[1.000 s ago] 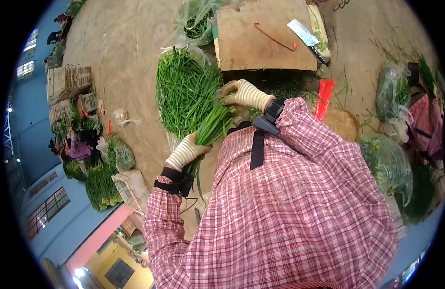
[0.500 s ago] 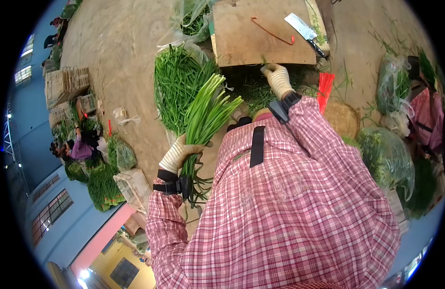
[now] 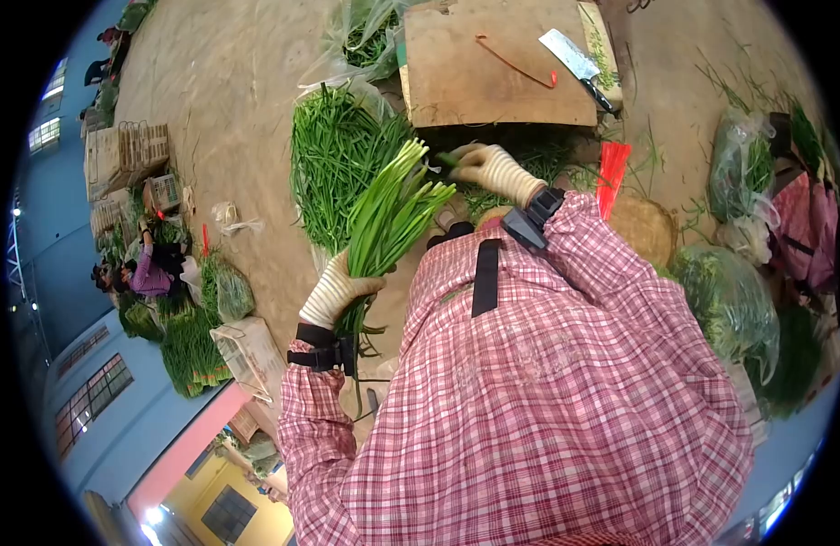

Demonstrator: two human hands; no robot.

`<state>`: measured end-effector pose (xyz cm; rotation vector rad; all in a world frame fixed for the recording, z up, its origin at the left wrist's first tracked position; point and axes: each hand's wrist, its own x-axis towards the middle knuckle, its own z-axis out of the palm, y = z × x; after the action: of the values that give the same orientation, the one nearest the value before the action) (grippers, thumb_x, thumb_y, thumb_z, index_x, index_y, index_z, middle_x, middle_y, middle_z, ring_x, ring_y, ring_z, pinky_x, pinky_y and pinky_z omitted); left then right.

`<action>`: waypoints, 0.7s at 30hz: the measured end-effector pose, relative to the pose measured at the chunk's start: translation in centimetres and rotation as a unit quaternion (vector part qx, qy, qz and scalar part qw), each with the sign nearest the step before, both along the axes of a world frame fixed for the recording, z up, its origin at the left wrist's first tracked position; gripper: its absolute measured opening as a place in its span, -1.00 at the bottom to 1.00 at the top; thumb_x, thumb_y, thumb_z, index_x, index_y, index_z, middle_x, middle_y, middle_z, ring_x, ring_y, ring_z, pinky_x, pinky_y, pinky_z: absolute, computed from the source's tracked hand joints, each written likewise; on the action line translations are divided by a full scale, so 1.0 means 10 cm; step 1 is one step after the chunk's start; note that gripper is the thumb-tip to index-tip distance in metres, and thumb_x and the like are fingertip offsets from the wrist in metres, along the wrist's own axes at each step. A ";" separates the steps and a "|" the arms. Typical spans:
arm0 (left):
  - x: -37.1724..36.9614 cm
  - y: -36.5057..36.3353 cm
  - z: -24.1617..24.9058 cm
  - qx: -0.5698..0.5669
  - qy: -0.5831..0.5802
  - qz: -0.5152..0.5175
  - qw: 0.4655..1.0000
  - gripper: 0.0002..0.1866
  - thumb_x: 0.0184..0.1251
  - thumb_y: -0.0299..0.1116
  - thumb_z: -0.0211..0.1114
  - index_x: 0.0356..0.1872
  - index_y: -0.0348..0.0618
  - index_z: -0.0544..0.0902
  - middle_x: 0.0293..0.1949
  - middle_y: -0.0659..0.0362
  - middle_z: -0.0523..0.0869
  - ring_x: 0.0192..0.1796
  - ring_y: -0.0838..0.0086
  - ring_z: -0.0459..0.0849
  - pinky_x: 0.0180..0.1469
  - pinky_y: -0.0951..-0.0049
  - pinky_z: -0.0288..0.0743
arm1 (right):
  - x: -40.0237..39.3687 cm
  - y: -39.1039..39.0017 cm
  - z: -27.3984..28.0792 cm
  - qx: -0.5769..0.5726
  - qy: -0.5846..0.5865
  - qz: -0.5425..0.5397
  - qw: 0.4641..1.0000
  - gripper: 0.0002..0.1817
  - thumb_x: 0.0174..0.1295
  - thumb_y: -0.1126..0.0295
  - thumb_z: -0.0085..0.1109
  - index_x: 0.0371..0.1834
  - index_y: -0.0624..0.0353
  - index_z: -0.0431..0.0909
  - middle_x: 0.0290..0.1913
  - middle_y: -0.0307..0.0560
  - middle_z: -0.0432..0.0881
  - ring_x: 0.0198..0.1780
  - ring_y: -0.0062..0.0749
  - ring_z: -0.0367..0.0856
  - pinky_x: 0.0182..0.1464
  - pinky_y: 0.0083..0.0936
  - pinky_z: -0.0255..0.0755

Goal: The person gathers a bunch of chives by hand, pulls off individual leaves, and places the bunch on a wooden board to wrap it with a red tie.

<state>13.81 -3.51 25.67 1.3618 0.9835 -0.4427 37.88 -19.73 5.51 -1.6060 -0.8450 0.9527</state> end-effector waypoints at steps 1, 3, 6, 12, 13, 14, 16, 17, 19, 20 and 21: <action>-0.01 0.00 -0.02 -0.003 0.002 0.000 1.000 -0.47 0.05 -0.65 0.40 0.13 -0.25 0.52 -0.28 0.23 0.67 -0.43 0.61 0.58 -0.39 0.61 0.51 | -0.07 0.05 0.04 0.016 -0.012 0.041 0.999 -0.56 0.05 0.16 0.42 -0.12 0.29 0.72 0.02 0.06 0.67 -0.01 -0.29 0.64 0.11 -0.37 0.46; 0.01 0.03 -0.07 0.012 0.036 -0.046 0.998 -0.41 0.01 -0.66 0.40 0.18 -0.24 0.53 -0.17 0.21 0.73 -0.31 0.60 0.62 -0.29 0.60 0.52 | -0.18 0.13 0.20 -0.047 0.070 0.123 0.989 -0.54 0.02 0.16 0.41 -0.09 0.26 0.71 -0.04 0.01 0.70 -0.03 -0.28 0.65 0.09 -0.39 0.46; 0.06 0.01 -0.07 -0.001 0.043 -0.058 0.997 -0.38 0.01 -0.65 0.40 0.20 -0.24 0.50 -0.15 0.19 0.74 -0.32 0.60 0.62 -0.30 0.60 0.51 | -0.28 0.15 0.31 -0.022 0.142 0.092 0.985 -0.61 0.02 0.21 0.38 -0.13 0.25 0.72 -0.24 0.02 0.75 -0.18 -0.17 0.70 -0.01 -0.34 0.52; -0.03 0.03 -0.02 -0.051 0.030 0.027 0.998 -0.35 0.04 -0.64 0.33 0.26 -0.22 0.42 -0.12 0.10 0.72 -0.37 0.64 0.57 -0.37 0.64 0.49 | 0.04 0.03 -0.16 -0.322 -0.193 -0.039 0.926 -0.79 0.15 0.33 0.21 -0.23 0.12 0.76 -0.17 0.15 0.73 -0.06 0.05 0.71 -0.02 -0.19 0.60; -0.06 0.03 -0.01 -0.051 0.031 0.027 0.998 -0.35 0.04 -0.64 0.33 0.26 -0.22 0.42 -0.12 0.10 0.72 -0.37 0.64 0.57 -0.37 0.64 0.49 | 0.12 -0.09 -0.18 -0.369 -0.206 -0.028 0.906 -0.78 0.16 0.35 0.19 -0.17 0.05 0.75 -0.11 0.12 0.73 -0.02 0.03 0.71 0.02 -0.17 0.57; -0.09 0.05 0.00 -0.067 0.027 0.044 0.996 -0.37 0.06 -0.65 0.34 0.25 -0.22 0.43 -0.11 0.08 0.73 -0.39 0.64 0.58 -0.37 0.65 0.50 | 0.19 -0.14 -0.14 -0.414 -0.219 -0.016 0.883 -0.75 0.17 0.37 0.18 -0.11 -0.02 0.74 -0.05 0.09 0.73 0.02 0.00 0.70 0.07 -0.15 0.55; -0.09 0.08 0.01 -0.081 0.021 0.061 0.995 -0.39 0.09 -0.65 0.36 0.24 -0.22 0.44 -0.10 0.07 0.74 -0.40 0.65 0.59 -0.37 0.66 0.52 | 0.21 -0.17 0.04 -0.369 -0.243 0.032 0.897 -0.75 0.18 0.38 0.15 -0.10 -0.03 0.72 -0.03 0.07 0.72 0.03 -0.02 0.68 0.09 -0.15 0.50; -0.08 0.07 0.03 -0.092 0.020 0.073 0.993 -0.42 0.09 -0.65 0.36 0.21 -0.24 0.46 -0.09 0.06 0.74 -0.42 0.64 0.58 -0.39 0.65 0.52 | 0.19 -0.21 0.20 -0.324 -0.264 0.081 0.905 -0.75 0.20 0.38 0.13 -0.09 -0.04 0.70 -0.01 0.05 0.70 0.05 -0.04 0.66 0.12 -0.15 0.45; -0.07 0.07 0.04 -0.101 0.016 0.086 0.991 -0.44 0.09 -0.64 0.35 0.19 -0.26 0.47 -0.09 0.05 0.74 -0.44 0.63 0.57 -0.41 0.64 0.53 | 0.08 -0.19 0.53 -0.351 -0.367 0.134 0.851 -0.71 0.22 0.31 0.17 0.01 -0.15 0.68 0.07 -0.04 0.67 0.17 -0.16 0.59 0.24 -0.14 0.33; -0.08 0.07 0.01 -0.105 0.009 0.081 0.991 -0.47 0.10 -0.64 0.35 0.17 -0.28 0.49 -0.09 0.05 0.74 -0.45 0.62 0.56 -0.41 0.63 0.53 | 0.05 -0.19 0.58 -0.345 -0.427 0.107 0.829 -0.72 0.21 0.26 0.21 0.00 -0.15 0.69 0.06 -0.05 0.68 0.18 -0.19 0.57 0.25 -0.13 0.31; -0.07 0.06 -0.01 -0.110 -0.001 0.077 0.991 -0.49 0.10 -0.63 0.35 0.15 -0.29 0.50 -0.10 0.04 0.75 -0.46 0.61 0.56 -0.42 0.63 0.53 | 0.07 -0.16 0.58 -0.268 -0.357 0.077 0.892 -0.68 0.20 0.20 0.23 0.03 -0.15 0.69 0.09 -0.01 0.66 0.16 -0.14 0.59 0.24 -0.13 0.34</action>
<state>13.08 -2.90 25.59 1.0793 0.9994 -0.4203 38.53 -21.29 11.33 -2.4767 -1.2918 0.7268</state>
